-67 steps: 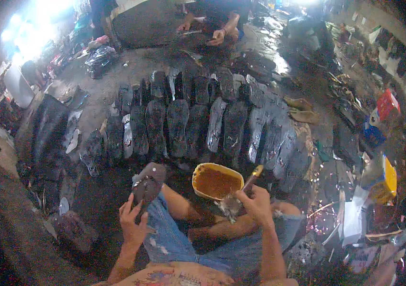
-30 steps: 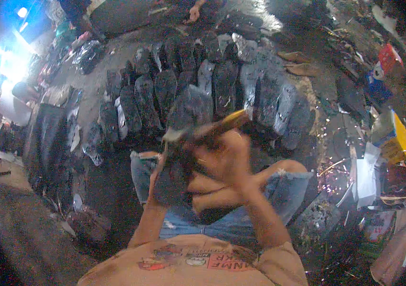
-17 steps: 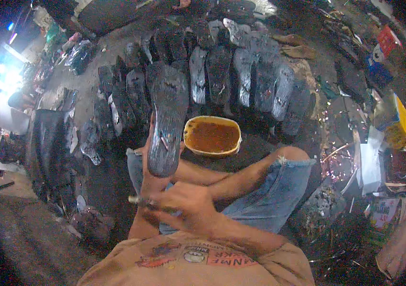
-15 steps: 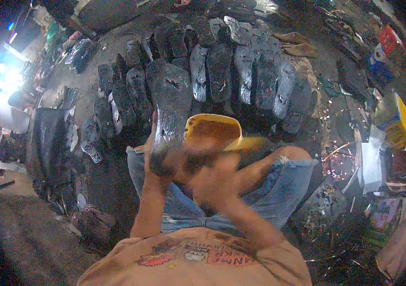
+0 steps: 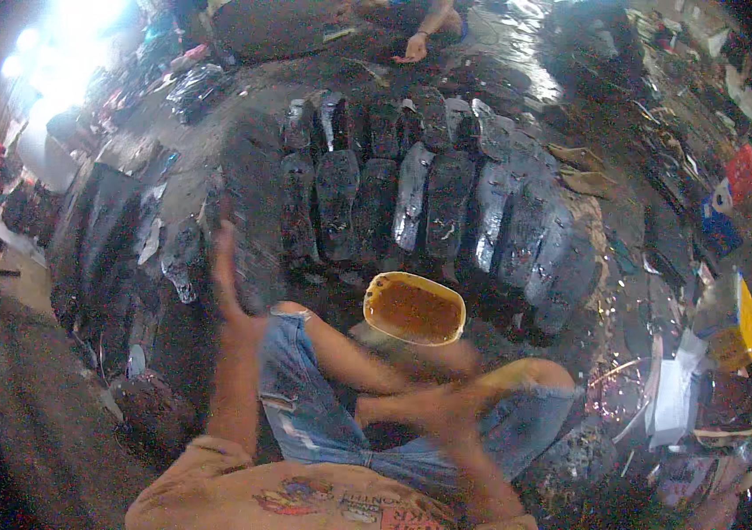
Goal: The person sits on the floor and applies a brown liquid from a yellow container onto the soles of multiple sandals using a brush. They handle each sandal individually, brush the sole, and place it back in a pile.
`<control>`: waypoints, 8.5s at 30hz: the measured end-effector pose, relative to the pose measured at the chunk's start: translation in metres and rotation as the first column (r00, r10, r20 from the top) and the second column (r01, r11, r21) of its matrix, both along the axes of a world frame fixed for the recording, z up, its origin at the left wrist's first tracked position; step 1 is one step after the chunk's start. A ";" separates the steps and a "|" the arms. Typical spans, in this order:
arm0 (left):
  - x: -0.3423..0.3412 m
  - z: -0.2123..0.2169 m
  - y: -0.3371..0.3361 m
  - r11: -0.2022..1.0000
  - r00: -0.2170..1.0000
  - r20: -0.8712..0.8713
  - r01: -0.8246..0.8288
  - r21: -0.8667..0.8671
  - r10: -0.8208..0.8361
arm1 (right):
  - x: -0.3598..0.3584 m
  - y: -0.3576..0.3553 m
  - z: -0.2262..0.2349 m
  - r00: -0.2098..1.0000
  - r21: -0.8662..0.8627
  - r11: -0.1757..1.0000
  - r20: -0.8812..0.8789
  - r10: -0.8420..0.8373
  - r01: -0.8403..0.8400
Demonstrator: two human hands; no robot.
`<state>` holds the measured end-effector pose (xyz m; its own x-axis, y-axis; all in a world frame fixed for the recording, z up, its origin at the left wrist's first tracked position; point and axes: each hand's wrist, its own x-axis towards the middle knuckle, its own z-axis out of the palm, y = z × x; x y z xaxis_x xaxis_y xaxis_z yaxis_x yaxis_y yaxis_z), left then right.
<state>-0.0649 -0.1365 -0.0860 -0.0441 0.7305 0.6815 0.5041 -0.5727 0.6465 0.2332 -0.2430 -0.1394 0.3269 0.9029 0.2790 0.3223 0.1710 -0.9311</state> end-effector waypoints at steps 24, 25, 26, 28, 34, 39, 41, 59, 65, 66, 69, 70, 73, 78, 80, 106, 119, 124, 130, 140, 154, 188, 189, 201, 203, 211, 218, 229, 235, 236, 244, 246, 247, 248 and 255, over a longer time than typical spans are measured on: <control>-0.174 -0.090 0.127 0.740 0.755 -0.179 -0.655 -0.152 0.631 | 0.119 0.039 -0.020 0.715 -0.148 0.704 0.029 -0.699 0.695; -0.168 -0.095 0.110 0.792 0.792 0.024 -0.610 -0.028 0.611 | 0.119 0.043 -0.018 0.685 -0.209 0.684 -0.076 -0.724 0.699; -0.131 -0.082 0.086 0.870 0.904 0.031 -0.401 -0.288 0.427 | 0.122 0.042 -0.022 0.681 -0.186 0.686 -0.097 -0.725 0.704; -0.069 -0.060 0.051 0.728 0.936 0.346 0.279 -0.626 -0.061 | 0.123 0.045 -0.028 0.699 -0.159 0.713 -0.143 -0.701 0.683; 0.018 -0.136 0.064 -0.086 0.830 0.414 0.414 -0.906 -0.374 | 0.104 0.044 -0.012 0.694 -0.248 0.829 -0.457 -0.556 0.501; 0.025 -0.134 0.055 -0.229 0.823 0.482 0.428 -0.874 -0.301 | 0.066 0.033 -0.040 0.270 -0.342 0.939 -0.901 -0.341 0.044; 0.032 -0.139 0.054 -0.207 0.815 0.530 0.491 -0.846 -0.233 | 0.033 0.032 -0.072 0.244 -0.439 0.899 -0.870 -0.428 0.012; 0.007 -0.118 0.015 0.141 0.469 0.883 0.872 -0.468 0.024 | 0.037 0.044 -0.072 0.278 -0.171 0.956 -0.955 -0.102 -0.237; 0.014 -0.078 0.043 0.331 0.382 0.915 0.853 -0.404 0.132 | 0.031 0.118 -0.009 0.257 0.079 0.965 -0.955 0.145 -0.252; 0.017 -0.075 0.060 0.349 0.354 0.924 0.856 -0.382 0.142 | 0.030 0.139 -0.004 0.287 0.101 0.970 -0.944 0.164 -0.222; 0.035 -0.062 0.121 0.387 0.287 0.949 0.867 -0.314 0.129 | 0.037 0.218 0.009 0.238 0.138 0.975 -0.955 0.177 -0.173; 0.048 -0.059 0.145 0.396 0.270 0.958 0.873 -0.286 0.097 | 0.049 0.242 0.006 0.246 0.156 0.977 -0.951 0.189 -0.144; 0.076 -0.049 0.217 0.471 0.221 0.970 0.848 -0.242 0.100 | 0.057 0.300 0.018 0.204 0.184 0.972 -0.956 0.211 -0.144; 0.097 -0.021 0.301 0.640 0.324 0.932 0.684 -0.350 0.163 | 0.064 0.283 0.033 0.150 0.199 0.974 -0.965 0.214 -0.110; 0.101 -0.018 0.332 0.659 0.362 0.920 0.657 -0.367 0.152 | 0.082 0.255 0.033 0.162 0.202 0.977 -0.964 0.210 -0.064; 0.129 0.002 0.449 0.565 0.559 0.800 0.596 -0.571 0.219 | 0.164 0.124 0.037 0.059 -0.045 0.950 -0.996 -0.066 0.308; 0.110 -0.023 0.276 0.518 0.485 0.843 0.795 -0.314 -0.234 | 0.179 0.123 0.019 0.007 -0.031 0.950 -0.999 -0.035 0.310; 0.052 -0.096 0.078 0.297 0.770 0.312 0.535 -0.791 -0.556 | 0.175 0.126 0.015 0.014 -0.032 0.953 -0.999 -0.038 0.300; 0.015 -0.122 -0.057 0.835 0.449 -0.755 -0.038 -0.550 -0.477 | 0.166 0.127 0.016 0.111 -0.095 0.938 -0.984 -0.139 0.333; -0.144 -0.099 -0.106 0.873 0.926 0.228 -0.171 -0.456 0.301 | 0.237 0.024 0.034 0.523 0.181 0.709 -0.798 -0.299 0.682; -0.159 -0.335 -0.226 0.572 0.754 -0.598 -0.627 -0.529 0.273 | 0.285 -0.188 -0.041 0.563 0.204 0.532 -0.437 -0.702 0.822; -0.094 -0.277 -0.219 0.915 0.724 -0.689 -0.307 -0.261 0.046 | -0.110 -0.079 0.220 0.945 -0.908 0.270 0.287 -0.158 0.321; -0.068 -0.273 -0.203 0.947 0.718 -0.695 -0.192 -0.257 -0.043 | -0.122 -0.070 0.234 0.947 -0.921 0.228 0.287 -0.147 0.315; 0.162 -0.257 -0.075 0.874 0.265 -0.939 0.480 -0.068 -0.218 | -0.097 0.001 0.243 0.937 -0.930 -0.132 0.331 0.109 0.343; 0.155 -0.253 -0.084 0.870 0.274 -0.917 0.475 -0.134 -0.291 | -0.085 0.017 0.235 0.920 -0.911 -0.161 0.353 0.171 0.380; 0.044 -0.200 -0.109 0.784 0.464 -0.634 0.305 -0.541 -0.618 | -0.016 0.070 0.184 0.840 -0.820 -0.307 0.335 0.427 0.483; -0.082 -0.155 -0.131 0.580 0.716 -0.403 0.004 -0.815 -0.571 | 0.058 -0.041 -0.055 0.886 -0.910 -0.111 0.353 0.301 0.400; -0.113 -0.029 -0.100 0.169 0.968 -0.081 -0.041 -0.985 -0.237 | 0.179 -0.199 -0.139 0.991 -0.936 0.328 0.130 -0.007 0.125; -0.086 0.156 0.012 0.242 0.978 -0.123 -0.081 -0.967 -0.166 | 0.141 0.013 0.160 0.969 -0.760 0.643 -0.081 -0.234 0.091; -0.084 0.182 0.008 0.201 0.990 -0.060 -0.035 -0.979 -0.124 | 0.140 0.028 0.217 0.983 -0.726 0.687 -0.110 -0.145 0.021; -0.044 0.338 -0.038 -0.030 0.995 0.058 0.056 -0.998 -0.084 | 0.189 -0.048 0.386 0.964 -0.808 0.571 -0.015 -0.266 0.145; -0.026 0.365 -0.035 -0.066 0.998 -0.007 -0.010 -0.998 -0.055 | 0.209 -0.111 0.363 0.906 -0.797 0.583 -0.117 -0.406 0.159; -0.021 0.378 -0.042 -0.085 0.999 -0.041 -0.042 -0.996 -0.018 | 0.214 -0.136 0.365 0.894 -0.835 0.529 -0.111 -0.433 0.153; -0.014 0.387 -0.045 -0.099 0.997 -0.074 -0.072 -0.993 0.017 | 0.221 -0.158 0.365 0.882 -0.867 0.477 -0.103 -0.460 0.147; 0.038 0.385 -0.128 -0.052 0.956 -0.081 -0.070 -0.996 0.282 | 0.332 -0.302 0.287 0.999 -0.967 0.251 0.046 0.006 0.043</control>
<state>-0.0268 -0.2650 0.2994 -0.2873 0.6028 -0.7444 0.3373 0.7911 0.5104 0.5649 -0.5445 0.1477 0.3605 0.4987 -0.7882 0.3452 -0.8564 -0.3840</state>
